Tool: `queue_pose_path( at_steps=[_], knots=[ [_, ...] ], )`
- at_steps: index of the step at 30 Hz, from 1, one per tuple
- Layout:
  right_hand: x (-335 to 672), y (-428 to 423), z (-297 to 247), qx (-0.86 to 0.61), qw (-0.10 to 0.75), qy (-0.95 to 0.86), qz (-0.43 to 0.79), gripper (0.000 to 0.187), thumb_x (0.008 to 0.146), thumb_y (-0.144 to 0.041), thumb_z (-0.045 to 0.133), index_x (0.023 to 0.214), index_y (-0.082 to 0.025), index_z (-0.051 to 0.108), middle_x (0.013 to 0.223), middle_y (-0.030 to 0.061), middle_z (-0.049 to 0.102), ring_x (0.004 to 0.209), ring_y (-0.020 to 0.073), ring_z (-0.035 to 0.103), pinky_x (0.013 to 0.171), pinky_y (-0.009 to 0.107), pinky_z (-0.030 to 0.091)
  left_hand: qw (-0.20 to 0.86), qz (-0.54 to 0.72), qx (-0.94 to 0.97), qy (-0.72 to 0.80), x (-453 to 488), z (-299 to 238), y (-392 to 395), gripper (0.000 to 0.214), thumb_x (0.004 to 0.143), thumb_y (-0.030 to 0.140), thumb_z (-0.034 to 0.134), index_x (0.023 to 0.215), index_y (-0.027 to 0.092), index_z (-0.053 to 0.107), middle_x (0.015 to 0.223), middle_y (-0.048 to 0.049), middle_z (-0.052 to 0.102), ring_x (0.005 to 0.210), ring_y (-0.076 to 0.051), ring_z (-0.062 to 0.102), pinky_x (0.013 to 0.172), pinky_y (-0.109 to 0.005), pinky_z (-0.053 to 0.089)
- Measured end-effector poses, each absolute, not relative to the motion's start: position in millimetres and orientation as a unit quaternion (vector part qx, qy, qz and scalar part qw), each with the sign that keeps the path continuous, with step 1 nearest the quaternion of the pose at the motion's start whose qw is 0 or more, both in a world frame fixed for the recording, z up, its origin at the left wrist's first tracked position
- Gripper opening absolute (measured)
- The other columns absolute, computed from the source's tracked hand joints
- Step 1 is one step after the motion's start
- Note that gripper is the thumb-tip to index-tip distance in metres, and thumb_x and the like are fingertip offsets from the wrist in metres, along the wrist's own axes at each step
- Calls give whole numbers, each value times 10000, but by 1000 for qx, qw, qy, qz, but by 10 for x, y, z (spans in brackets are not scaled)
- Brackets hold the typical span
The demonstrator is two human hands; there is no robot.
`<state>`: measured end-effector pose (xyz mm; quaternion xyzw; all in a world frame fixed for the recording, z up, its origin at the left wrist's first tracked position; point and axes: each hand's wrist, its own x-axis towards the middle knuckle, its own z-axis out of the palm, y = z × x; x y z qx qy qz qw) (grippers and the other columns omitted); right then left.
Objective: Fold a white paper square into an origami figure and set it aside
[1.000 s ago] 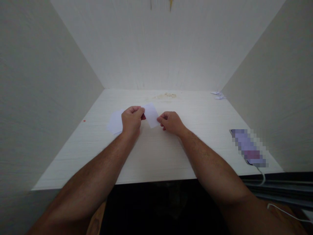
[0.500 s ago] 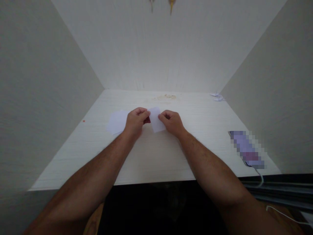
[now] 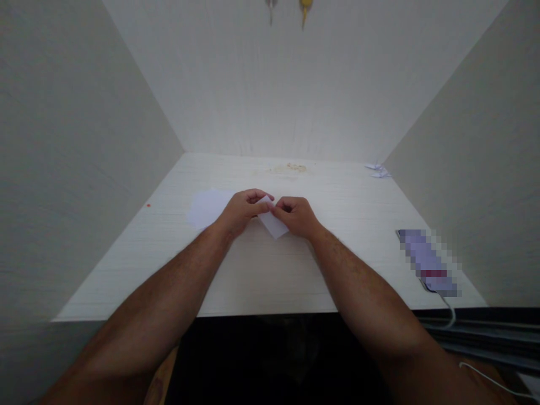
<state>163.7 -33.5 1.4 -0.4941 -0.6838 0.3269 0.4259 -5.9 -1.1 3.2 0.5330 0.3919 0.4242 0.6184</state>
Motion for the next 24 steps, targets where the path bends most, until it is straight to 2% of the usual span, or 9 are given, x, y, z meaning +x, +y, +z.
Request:
queue_pose_path(
  at_steps=[4, 11, 20, 24],
  knots=[
    [1615, -349, -34, -480, 409, -710, 314, 329, 800, -384, 568, 561, -167, 507, 520, -46, 425, 529, 72, 363, 498, 225, 259, 585, 406, 570, 409, -61, -1, -11, 225, 572, 288, 832, 691, 149, 701, 613, -7, 646, 559, -109, 549, 580, -258, 409],
    [1631, -335, -49, -481, 403, -704, 332, 301, 788, -374, 575, 574, -167, 528, 519, -48, 429, 518, 71, 366, 492, 224, 259, 555, 415, 590, 415, -63, -10, -3, 205, 590, 319, 815, 658, 151, 717, 590, -9, 651, 542, -107, 532, 568, -255, 390],
    [1659, -313, -24, -498, 405, -703, 306, 254, 769, -324, 573, 573, -164, 557, 518, -43, 467, 518, 76, 402, 511, 225, 295, 523, 394, 616, 437, -48, 5, -5, 262, 717, 398, 710, 780, 149, 759, 689, -38, 698, 595, -123, 555, 585, -258, 404],
    [1660, -304, -21, -516, 404, -694, 299, 276, 780, -377, 604, 615, -156, 610, 541, -28, 525, 532, 81, 437, 521, 232, 323, 486, 410, 632, 442, -57, 13, -14, 262, 689, 401, 760, 745, 147, 732, 687, -27, 685, 617, -122, 557, 601, -254, 412]
  ],
)
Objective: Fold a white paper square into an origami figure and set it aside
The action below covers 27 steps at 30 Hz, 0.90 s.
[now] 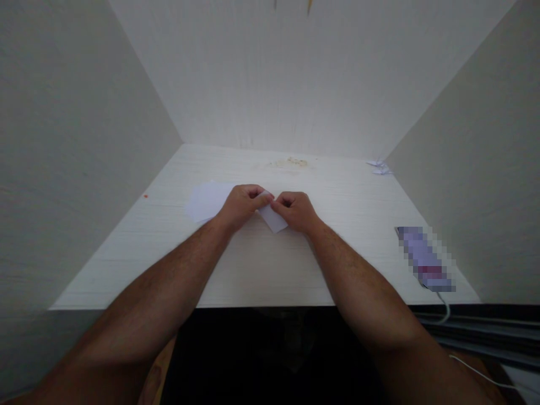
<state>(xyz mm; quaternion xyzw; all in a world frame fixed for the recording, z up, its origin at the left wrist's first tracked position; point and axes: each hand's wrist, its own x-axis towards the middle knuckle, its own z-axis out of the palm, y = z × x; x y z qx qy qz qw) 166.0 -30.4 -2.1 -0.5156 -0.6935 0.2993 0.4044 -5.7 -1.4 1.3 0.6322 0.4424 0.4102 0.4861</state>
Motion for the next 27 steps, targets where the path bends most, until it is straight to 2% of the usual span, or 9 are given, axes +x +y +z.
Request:
queue_pose_path(
  at_steps=[3, 5, 8, 11, 16, 22, 27],
  knots=[
    [1666, -292, -22, -523, 418, -669, 322, 240, 744, -381, 663, 667, -154, 644, 575, -16, 576, 545, 89, 485, 527, 234, 372, 465, 447, 596, 478, -79, -7, 22, 244, 669, 383, 772, 704, 152, 702, 633, -10, 643, 573, -116, 525, 560, -253, 396],
    [1671, -284, -20, -500, 437, -644, 379, 216, 743, -360, 661, 817, -159, 686, 586, -23, 591, 533, 95, 513, 530, 239, 424, 477, 471, 555, 493, -103, -23, 65, 243, 649, 375, 782, 681, 158, 677, 605, 0, 611, 538, -109, 502, 527, -250, 382],
    [1679, -277, -14, -426, 450, -625, 474, 265, 769, -308, 605, 988, -183, 684, 651, -23, 634, 563, 101, 567, 564, 255, 498, 564, 473, 495, 461, -139, -35, 122, 280, 591, 367, 818, 653, 163, 636, 596, 1, 588, 534, -118, 517, 532, -268, 413],
    [1689, -281, -5, -380, 433, -634, 516, 207, 747, -252, 618, 929, -182, 687, 734, -9, 669, 633, 101, 602, 611, 259, 524, 611, 457, 475, 439, -149, -31, 136, 325, 532, 351, 860, 689, 153, 654, 632, -20, 622, 560, -135, 553, 563, -293, 449],
    [1739, -293, 17, -355, 397, -661, 528, 154, 730, -231, 676, 869, -170, 698, 691, -19, 659, 628, 91, 598, 637, 253, 507, 595, 453, 495, 442, -145, -3, 103, 328, 528, 348, 870, 701, 147, 678, 637, -29, 643, 541, -124, 540, 544, -280, 419],
    [1801, -288, 36, -354, 356, -691, 520, 148, 723, -278, 730, 811, -163, 702, 714, -10, 659, 657, 87, 574, 637, 238, 462, 597, 437, 510, 438, -159, 28, 89, 308, 558, 359, 848, 693, 139, 680, 614, -28, 634, 533, -119, 536, 528, -269, 400],
    [1771, -288, 35, -392, 372, -681, 494, 207, 755, -361, 703, 794, -163, 657, 638, -28, 597, 589, 84, 527, 574, 231, 448, 575, 435, 532, 444, -134, 53, 45, 259, 590, 344, 822, 683, 154, 672, 577, -6, 612, 493, -104, 504, 491, -251, 367]
  ],
)
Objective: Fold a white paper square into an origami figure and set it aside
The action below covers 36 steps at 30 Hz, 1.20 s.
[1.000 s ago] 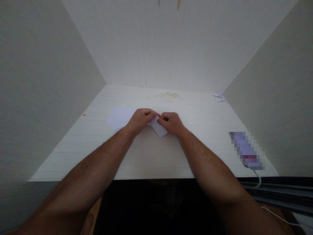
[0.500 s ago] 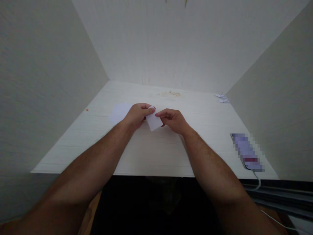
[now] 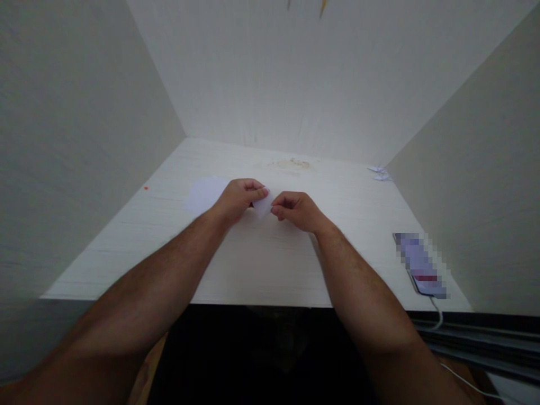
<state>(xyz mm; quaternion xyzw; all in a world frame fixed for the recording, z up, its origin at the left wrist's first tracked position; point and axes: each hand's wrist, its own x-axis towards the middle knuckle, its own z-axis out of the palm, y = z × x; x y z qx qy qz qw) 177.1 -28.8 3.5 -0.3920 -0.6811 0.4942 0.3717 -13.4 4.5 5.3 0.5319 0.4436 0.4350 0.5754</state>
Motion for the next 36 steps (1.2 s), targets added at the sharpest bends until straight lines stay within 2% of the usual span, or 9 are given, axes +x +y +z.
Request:
queue_pose_path(
  at_steps=[5, 10, 14, 17, 25, 36],
  knots=[
    [1756, -267, 27, -430, 422, -664, 444, 231, 768, -401, 684, 745, -179, 624, 606, -39, 539, 547, 83, 481, 528, 233, 459, 540, 449, 567, 430, -111, 46, 39, 170, 649, 313, 770, 698, 161, 712, 658, -29, 665, 586, -127, 571, 605, -284, 457],
    [1763, -241, 24, -459, 466, -658, 373, 194, 756, -365, 681, 739, -179, 629, 814, 26, 633, 694, 113, 562, 583, 245, 488, 505, 436, 610, 427, -110, 16, 50, 165, 670, 319, 748, 708, 158, 747, 614, -24, 651, 555, -113, 528, 567, -265, 414],
    [1761, -227, 14, -494, 439, -639, 394, 183, 750, -345, 670, 746, -164, 642, 704, 17, 637, 591, 105, 540, 532, 245, 455, 515, 423, 618, 417, -104, 7, 32, 175, 662, 303, 751, 758, 157, 762, 620, -25, 662, 553, -117, 542, 555, -262, 418],
    [1763, -216, 9, -513, 438, -641, 366, 165, 727, -319, 679, 699, -162, 636, 637, 4, 618, 557, 99, 518, 530, 244, 427, 506, 421, 619, 428, -98, 22, 13, 156, 649, 282, 756, 745, 160, 758, 613, -22, 664, 523, -108, 532, 528, -254, 414],
    [1764, -213, 16, -536, 431, -651, 321, 136, 712, -287, 659, 665, -163, 628, 588, -9, 591, 545, 103, 497, 530, 249, 379, 517, 402, 624, 427, -95, 38, -1, 194, 650, 297, 754, 769, 143, 753, 635, -51, 684, 522, -127, 566, 512, -268, 447],
    [1746, -218, 23, -537, 427, -666, 295, 146, 710, -288, 659, 642, -165, 623, 605, -13, 591, 583, 100, 474, 570, 249, 366, 510, 403, 624, 434, -92, 26, -3, 163, 653, 284, 756, 745, 150, 747, 591, -30, 656, 500, -116, 550, 512, -262, 435]
  ],
)
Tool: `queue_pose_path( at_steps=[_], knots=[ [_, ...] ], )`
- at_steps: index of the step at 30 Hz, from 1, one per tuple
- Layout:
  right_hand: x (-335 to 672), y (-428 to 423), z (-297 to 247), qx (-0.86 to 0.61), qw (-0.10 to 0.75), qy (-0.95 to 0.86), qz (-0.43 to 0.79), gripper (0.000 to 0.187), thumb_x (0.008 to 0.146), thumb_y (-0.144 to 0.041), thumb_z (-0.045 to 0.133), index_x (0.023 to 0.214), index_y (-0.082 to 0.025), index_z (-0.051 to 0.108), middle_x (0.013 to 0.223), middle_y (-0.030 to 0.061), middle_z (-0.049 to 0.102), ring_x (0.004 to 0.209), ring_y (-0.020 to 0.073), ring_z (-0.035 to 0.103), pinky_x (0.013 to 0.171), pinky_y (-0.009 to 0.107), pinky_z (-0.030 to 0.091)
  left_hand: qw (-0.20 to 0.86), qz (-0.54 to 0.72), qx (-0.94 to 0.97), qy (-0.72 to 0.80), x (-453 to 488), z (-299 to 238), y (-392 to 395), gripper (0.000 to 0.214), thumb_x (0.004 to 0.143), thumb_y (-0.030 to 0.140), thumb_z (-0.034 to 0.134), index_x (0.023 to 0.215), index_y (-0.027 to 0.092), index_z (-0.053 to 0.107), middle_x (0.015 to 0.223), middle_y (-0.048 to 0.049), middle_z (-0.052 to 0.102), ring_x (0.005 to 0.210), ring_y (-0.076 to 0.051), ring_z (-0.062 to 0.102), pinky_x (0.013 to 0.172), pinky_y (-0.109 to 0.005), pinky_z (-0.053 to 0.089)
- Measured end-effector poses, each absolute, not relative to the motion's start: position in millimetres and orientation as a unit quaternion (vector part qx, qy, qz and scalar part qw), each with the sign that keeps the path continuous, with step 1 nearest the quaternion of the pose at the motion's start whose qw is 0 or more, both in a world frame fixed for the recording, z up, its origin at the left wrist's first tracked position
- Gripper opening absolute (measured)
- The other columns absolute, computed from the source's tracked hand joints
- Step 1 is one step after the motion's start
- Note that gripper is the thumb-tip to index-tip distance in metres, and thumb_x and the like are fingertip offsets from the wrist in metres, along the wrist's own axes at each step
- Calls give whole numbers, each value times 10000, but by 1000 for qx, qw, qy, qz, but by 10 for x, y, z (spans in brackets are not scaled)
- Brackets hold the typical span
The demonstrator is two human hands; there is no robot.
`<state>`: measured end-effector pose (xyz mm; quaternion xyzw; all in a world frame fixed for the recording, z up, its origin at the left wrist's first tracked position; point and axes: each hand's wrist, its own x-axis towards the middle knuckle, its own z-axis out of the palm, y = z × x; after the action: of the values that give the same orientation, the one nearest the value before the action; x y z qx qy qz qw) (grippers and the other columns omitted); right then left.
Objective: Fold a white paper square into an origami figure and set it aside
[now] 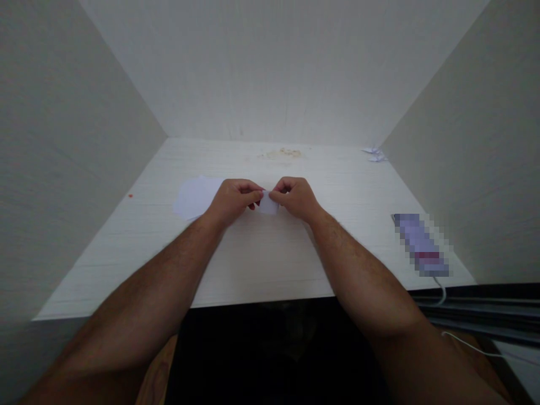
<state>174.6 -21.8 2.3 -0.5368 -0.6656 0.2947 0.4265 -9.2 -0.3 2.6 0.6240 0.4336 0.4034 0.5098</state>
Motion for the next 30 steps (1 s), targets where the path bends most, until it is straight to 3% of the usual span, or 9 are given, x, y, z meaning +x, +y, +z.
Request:
queue_pose_path(
  at_steps=[23, 30],
  knots=[
    [1749, -210, 7, -534, 430, -669, 286, 155, 714, -288, 665, 638, -158, 629, 592, -18, 595, 562, 93, 480, 550, 239, 357, 474, 396, 645, 450, -80, 41, -18, 139, 679, 272, 702, 730, 150, 743, 585, -27, 664, 498, -111, 549, 510, -243, 442],
    [1714, -248, 38, -553, 423, -673, 249, 211, 733, -332, 692, 621, -166, 622, 588, -17, 599, 564, 96, 485, 569, 249, 357, 359, 409, 664, 512, -8, 71, -66, 111, 703, 240, 648, 711, 161, 726, 560, 0, 638, 487, -102, 515, 474, -221, 389]
  ],
)
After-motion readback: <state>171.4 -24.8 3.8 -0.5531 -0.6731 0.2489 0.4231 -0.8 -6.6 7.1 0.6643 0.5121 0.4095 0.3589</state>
